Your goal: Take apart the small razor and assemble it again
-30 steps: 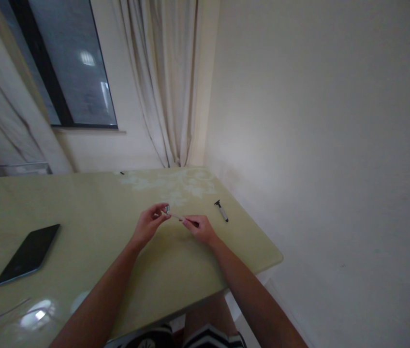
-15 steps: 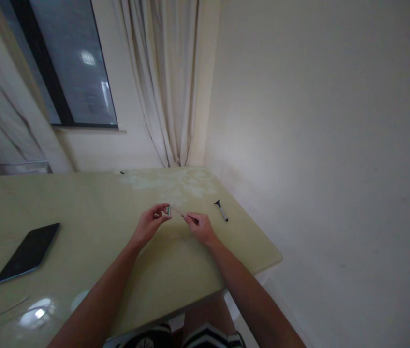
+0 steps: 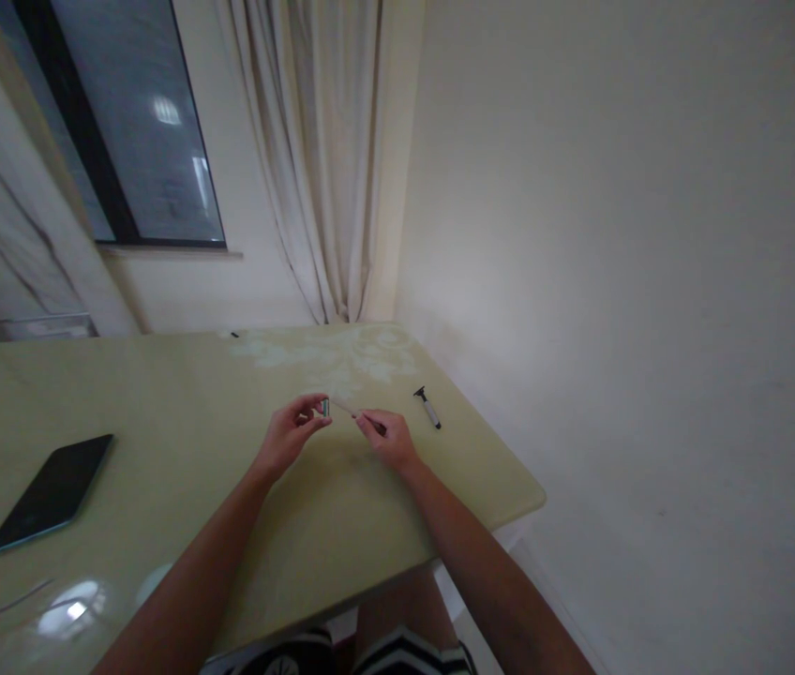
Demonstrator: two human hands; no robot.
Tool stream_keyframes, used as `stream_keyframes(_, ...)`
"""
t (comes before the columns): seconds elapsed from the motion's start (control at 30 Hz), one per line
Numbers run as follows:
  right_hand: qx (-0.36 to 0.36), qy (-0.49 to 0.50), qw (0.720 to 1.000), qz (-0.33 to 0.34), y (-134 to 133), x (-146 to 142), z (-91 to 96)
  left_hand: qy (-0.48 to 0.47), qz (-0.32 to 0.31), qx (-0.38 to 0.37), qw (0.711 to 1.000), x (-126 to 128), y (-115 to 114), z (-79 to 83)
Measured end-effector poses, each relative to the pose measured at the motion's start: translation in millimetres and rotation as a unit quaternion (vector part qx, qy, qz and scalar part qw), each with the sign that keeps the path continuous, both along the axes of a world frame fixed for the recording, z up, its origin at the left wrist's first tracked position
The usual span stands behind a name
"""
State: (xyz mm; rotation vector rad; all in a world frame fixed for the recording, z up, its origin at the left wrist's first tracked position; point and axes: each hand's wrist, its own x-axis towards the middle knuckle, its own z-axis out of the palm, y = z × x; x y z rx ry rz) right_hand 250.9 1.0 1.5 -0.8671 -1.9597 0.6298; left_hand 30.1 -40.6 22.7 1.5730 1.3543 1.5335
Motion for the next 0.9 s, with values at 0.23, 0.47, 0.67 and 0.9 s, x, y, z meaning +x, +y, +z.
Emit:
stream_keyframes(0.23, 0.022, 0.0, 1.0, -0.008, 1.6, 0.2, -2.7, 0.01, 0.003, 0.006, 1.0, 1.0, -0.7, 1.1)
stream_keyframes(0.47, 0.022, -0.025, 0.999, -0.003, 1.1, 0.8, -0.7, 0.005, -0.003, 0.005, 1.0, 1.4, -1.1, 1.5)
stream_keyframes(0.67, 0.035, -0.022, 0.999, -0.01, 0.2, 0.6, 1.1, 0.004, -0.002, 0.008, 1.0, 3.2, 0.0, 0.6)
stream_keyframes(0.9, 0.047, -0.028, 0.999, 0.0, -0.7, 1.0, 2.2, 0.002, -0.002, 0.01, 1.0, 4.3, -0.9, 0.5)
